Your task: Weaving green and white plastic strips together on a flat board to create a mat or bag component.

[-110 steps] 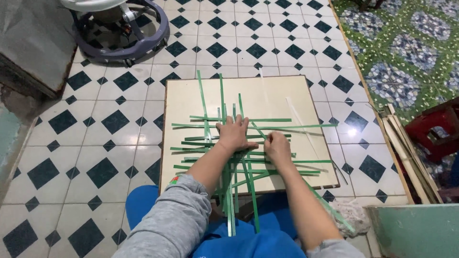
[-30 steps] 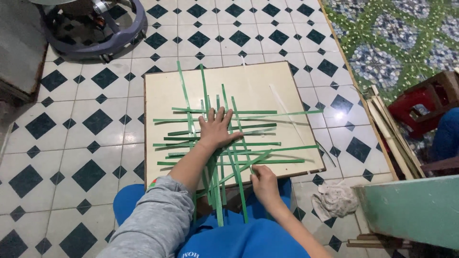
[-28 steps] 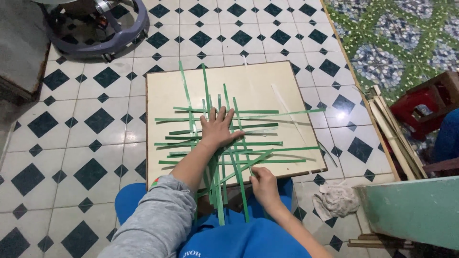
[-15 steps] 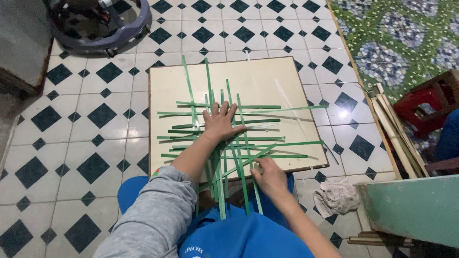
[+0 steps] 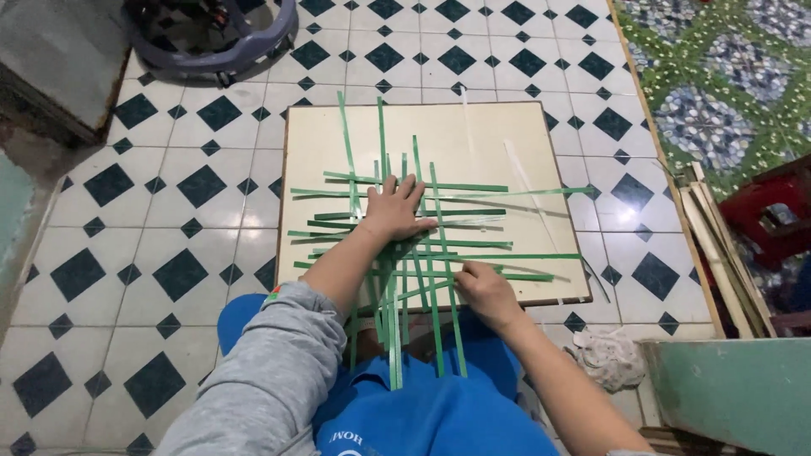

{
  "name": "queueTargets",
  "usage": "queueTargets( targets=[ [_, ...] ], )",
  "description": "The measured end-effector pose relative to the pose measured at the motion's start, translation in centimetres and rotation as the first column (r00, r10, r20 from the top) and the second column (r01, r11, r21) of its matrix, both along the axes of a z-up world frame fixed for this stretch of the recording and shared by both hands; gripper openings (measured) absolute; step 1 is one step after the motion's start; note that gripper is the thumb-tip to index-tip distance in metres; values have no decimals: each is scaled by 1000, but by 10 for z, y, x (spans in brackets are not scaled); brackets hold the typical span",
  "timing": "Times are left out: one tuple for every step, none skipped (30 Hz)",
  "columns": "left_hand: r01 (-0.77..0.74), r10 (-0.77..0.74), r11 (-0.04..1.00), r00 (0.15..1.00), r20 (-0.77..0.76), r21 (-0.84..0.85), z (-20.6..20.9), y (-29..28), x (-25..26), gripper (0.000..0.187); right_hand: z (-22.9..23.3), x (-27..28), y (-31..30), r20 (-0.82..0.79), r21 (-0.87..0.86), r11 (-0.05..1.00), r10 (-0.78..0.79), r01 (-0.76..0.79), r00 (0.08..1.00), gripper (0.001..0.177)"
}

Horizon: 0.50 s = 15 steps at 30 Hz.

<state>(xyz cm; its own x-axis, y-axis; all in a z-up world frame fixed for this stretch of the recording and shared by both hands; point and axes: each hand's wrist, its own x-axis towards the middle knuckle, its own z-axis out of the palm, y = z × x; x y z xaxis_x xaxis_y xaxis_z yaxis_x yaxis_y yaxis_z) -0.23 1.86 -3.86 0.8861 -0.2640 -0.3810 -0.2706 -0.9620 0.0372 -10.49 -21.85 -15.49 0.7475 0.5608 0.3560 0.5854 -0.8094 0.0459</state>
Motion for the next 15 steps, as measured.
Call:
queueTargets(
  targets=[
    [8, -8, 1000, 1000, 1, -1, -1, 0, 2, 88, 0, 0, 1, 1, -1, 1000, -8, 8, 1000, 11],
    [6, -6, 1000, 1000, 2, 21, -3, -2, 2, 89, -1, -2, 0, 24, 10, 1000, -6, 5, 1000, 11],
    [4, -4, 999, 1000, 3, 44, -5, -2, 2, 90, -2, -5, 1, 47, 21, 1000, -4, 3, 999, 12],
    [8, -8, 999, 1000, 1, 44, -5, -3, 3, 90, -4, -5, 0, 45, 20, 1000, -7, 6, 999, 12],
    [6, -6, 999, 1000, 0, 33, -4, -3, 3, 90, -7, -6, 1, 62, 14, 1000, -22, 21, 998, 11],
    [-1, 1, 1000, 1000, 4, 23, -3, -1, 5, 89, -9, -4, 2, 84, 9, 999, -32, 31, 996, 10],
    [-3, 3, 1000, 1000, 6, 23, -3, -1, 5, 89, -4, -6, 3, 86, 9, 1000, -30, 29, 996, 10],
    [1, -1, 1000, 1000, 6, 30, -4, -1, 4, 89, 0, -8, 3, 72, 11, 999, -43, 43, 996, 12],
    [5, -5, 999, 1000, 5, 37, -4, -2, 4, 89, 4, -11, 4, 57, 12, 998, -57, 57, 997, 15],
    [3, -4, 999, 1000, 6, 38, -4, -2, 4, 89, 9, -13, 5, 57, 13, 998, -56, 55, 997, 15],
    [0, -1, 999, 1000, 12, 32, -3, -2, 3, 89, 13, -15, 6, 47, 24, 996, -81, 80, 996, 16],
    [-2, 1, 1000, 1000, 18, 26, -3, -2, 3, 89, 18, -18, 7, 35, 34, 994, -108, 106, 994, 16],
    [-2, 2, 1000, 1000, 18, 26, -5, -2, 3, 89, 8, -18, 3, 34, 34, 994, -107, 106, 994, 16],
    [2, -3, 999, 1000, 28, 38, -7, 0, 3, 89, -2, -16, 1, 35, 46, 988, -149, 147, 988, 18],
    [6, -8, 999, 999, 38, 49, -8, 1, 4, 89, -11, -14, -2, 34, 59, 980, -191, 188, 981, 20]
  ],
)
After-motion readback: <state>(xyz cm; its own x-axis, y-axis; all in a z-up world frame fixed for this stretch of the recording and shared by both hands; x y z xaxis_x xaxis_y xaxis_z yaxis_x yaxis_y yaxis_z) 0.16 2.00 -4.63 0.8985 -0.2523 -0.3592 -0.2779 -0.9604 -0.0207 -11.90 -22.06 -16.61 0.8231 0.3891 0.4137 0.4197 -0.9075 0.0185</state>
